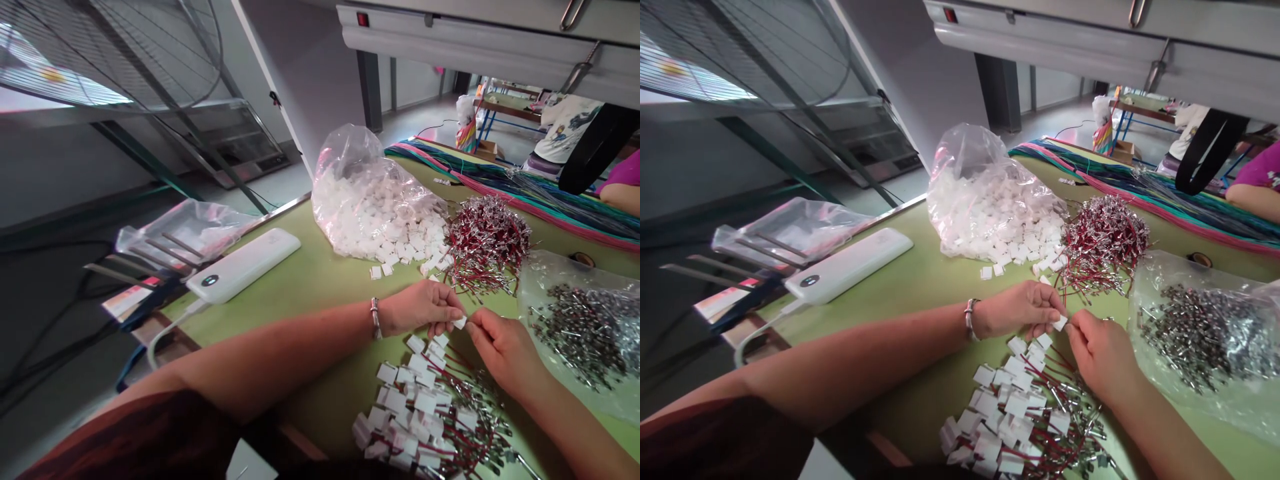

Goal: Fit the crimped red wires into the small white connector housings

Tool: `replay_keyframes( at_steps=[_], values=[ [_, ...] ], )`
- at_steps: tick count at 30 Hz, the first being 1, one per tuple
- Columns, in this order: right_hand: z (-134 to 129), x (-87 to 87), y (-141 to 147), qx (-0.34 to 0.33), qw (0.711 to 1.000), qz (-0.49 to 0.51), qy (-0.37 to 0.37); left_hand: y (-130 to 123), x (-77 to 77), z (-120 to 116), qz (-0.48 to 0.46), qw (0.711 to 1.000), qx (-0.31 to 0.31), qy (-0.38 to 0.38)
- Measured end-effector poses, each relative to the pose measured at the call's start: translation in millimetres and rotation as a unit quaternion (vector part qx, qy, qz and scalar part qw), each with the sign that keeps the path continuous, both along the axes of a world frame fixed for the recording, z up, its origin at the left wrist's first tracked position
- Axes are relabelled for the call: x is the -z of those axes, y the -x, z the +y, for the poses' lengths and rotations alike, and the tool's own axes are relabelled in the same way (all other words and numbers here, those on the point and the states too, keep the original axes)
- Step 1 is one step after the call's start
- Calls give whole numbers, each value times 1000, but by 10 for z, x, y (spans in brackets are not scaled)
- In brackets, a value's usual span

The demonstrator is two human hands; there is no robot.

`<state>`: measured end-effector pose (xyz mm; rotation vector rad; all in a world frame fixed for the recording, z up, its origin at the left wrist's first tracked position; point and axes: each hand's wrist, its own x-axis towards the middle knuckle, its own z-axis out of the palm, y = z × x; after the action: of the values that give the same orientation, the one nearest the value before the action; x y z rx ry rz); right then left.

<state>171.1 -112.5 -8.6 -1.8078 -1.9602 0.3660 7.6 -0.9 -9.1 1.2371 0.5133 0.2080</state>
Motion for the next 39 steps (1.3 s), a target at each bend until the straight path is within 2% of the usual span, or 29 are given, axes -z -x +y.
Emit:
replay_keyframes(
  at_steps=[2,5,8,11,13,15,17,19,20,21,23,27,34,37,39],
  values=[
    [-1,-70,-56,-17,998,40,46,14,-18,7,3,999,21,-27],
    [18,-214,-215,-63,985,102,128,46,-40,-4,4,992,61,-111],
    [68,-247,-364,-43,992,73,95,96,-63,-35,-13,972,115,-206],
    [121,-115,-377,-37,998,-15,48,145,-117,-44,-65,937,199,-279],
    [142,-5,-314,-47,996,-62,37,163,-156,-1,-94,919,222,-313],
    [147,61,-242,-51,993,-97,33,167,-166,96,-68,915,174,-357],
    [139,69,-200,-46,990,-127,44,161,-127,232,16,902,42,-429],
    [124,38,-200,-27,986,-152,59,153,-49,365,106,862,-127,-478],
    [115,19,-212,-16,985,-158,67,149,-5,417,118,846,-171,-491],
    [107,2,-228,-2,985,-156,75,147,37,454,118,832,-189,-508],
    [94,-15,-260,16,988,-125,93,146,100,485,95,814,-159,-551],
    [86,-12,-290,21,993,-4,112,151,121,440,89,774,-36,-626],
    [97,-92,-281,39,988,122,82,100,101,385,155,721,14,-675],
    [105,-119,-271,83,960,244,111,83,119,378,154,717,17,-679],
    [121,-128,-289,121,912,376,107,86,115,368,143,726,10,-673]
  ],
)
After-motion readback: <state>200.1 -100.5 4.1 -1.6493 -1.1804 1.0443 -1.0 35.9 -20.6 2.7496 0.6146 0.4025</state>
